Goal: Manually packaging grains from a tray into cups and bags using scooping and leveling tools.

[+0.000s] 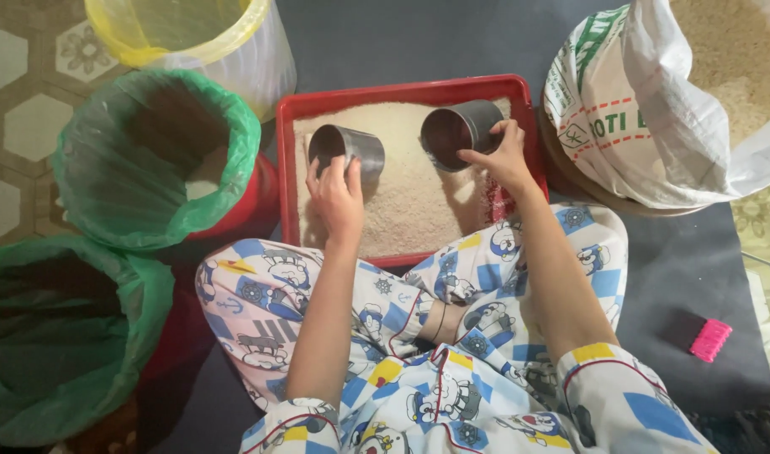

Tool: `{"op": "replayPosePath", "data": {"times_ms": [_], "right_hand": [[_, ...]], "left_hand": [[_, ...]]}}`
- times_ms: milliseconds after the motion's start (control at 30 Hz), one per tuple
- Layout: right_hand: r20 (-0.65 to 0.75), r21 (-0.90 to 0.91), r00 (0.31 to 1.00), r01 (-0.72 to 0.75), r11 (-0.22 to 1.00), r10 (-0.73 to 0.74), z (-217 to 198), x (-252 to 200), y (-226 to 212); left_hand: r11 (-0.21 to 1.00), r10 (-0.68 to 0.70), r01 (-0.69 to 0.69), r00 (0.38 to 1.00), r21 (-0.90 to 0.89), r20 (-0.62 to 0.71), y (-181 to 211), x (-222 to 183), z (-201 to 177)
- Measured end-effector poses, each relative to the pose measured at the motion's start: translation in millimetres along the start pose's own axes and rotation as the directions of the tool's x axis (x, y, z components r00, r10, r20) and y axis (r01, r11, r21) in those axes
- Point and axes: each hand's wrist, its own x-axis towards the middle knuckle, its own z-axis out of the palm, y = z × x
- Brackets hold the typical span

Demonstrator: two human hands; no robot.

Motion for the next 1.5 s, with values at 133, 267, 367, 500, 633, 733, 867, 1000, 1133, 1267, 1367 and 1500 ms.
{"op": "replayPosePath", "data": {"times_ms": [133, 267, 367, 500, 633, 733, 867, 1000, 1133, 1267, 1367, 1500], "right_hand": [[0.025, -0.006, 0.998, -0.057, 0.998, 0.057, 1.0, -9.6, -21.6], [-0.086, -0.117, 0.993, -0.089, 0.989, 0.079, 8.1, -8.9, -21.8], [-0.184, -0.204, 0.983, -0.034, 0.978, -0.004, 10.4, -15.5, -32.4], [-0.293, -0.364, 0.952, -0.026, 0.931, -0.087, 9.0, -26.6, -47.6], [-0.321, -0.442, 0.933, 0.008, 0.897, -0.166, 24.5, -24.1, -33.4], [-0.284, -0.433, 0.944, 0.033, 0.901, -0.171, 36.4, -25.3, -27.8], [-0.237, -0.391, 0.963, 0.028, 0.92, -0.13, 48.1, -39.8, -38.5], [-0.265, -0.264, 0.963, -0.016, 0.964, -0.057, 55.4, -51.0, -45.1], [-0.298, -0.147, 0.953, -0.102, 0.984, 0.054, 37.8, -51.0, -41.7], [-0.327, 0.0, 0.924, -0.209, 0.978, 0.198, 21.0, -34.4, -17.5], [-0.303, 0.242, 0.902, -0.24, 0.94, 0.308, 14.7, -28.2, -25.3], [-0.259, 0.523, 0.904, -0.165, 0.836, 0.341, 11.9, -22.9, -19.4]], "left_hand": [[0.998, -0.065, 0.064, 0.997, 0.017, 0.039, 13.3, 2.1, -13.3], [0.996, -0.077, 0.078, 0.997, 0.042, -0.025, 14.9, 4.4, -13.3], [0.992, -0.106, 0.106, 0.994, 0.068, -0.014, 10.8, 2.4, -8.8], [0.971, -0.217, 0.203, 0.97, 0.122, 0.111, 5.2, -4.4, 1.9], [0.962, -0.232, 0.205, 0.961, 0.179, 0.152, 10.2, -4.3, 2.1], [0.976, -0.201, 0.185, 0.967, 0.115, 0.158, 17.4, -5.3, 5.7], [0.984, -0.173, 0.162, 0.964, 0.072, 0.203, 38.6, -4.2, 8.9], [0.995, -0.079, 0.067, 0.985, 0.079, 0.151, 52.6, -19.7, 39.8], [0.997, -0.071, 0.061, 0.974, 0.054, 0.217, 80.7, -23.1, 50.1], [0.994, -0.104, 0.089, 0.937, 0.059, 0.333, 95.6, -13.6, 42.4], [0.978, -0.021, -0.021, 0.979, 0.208, 0.201, 78.2, 1.4, 56.5], [0.951, -0.011, -0.03, 0.991, 0.307, 0.131, 44.9, 32.1, 67.8]]}}
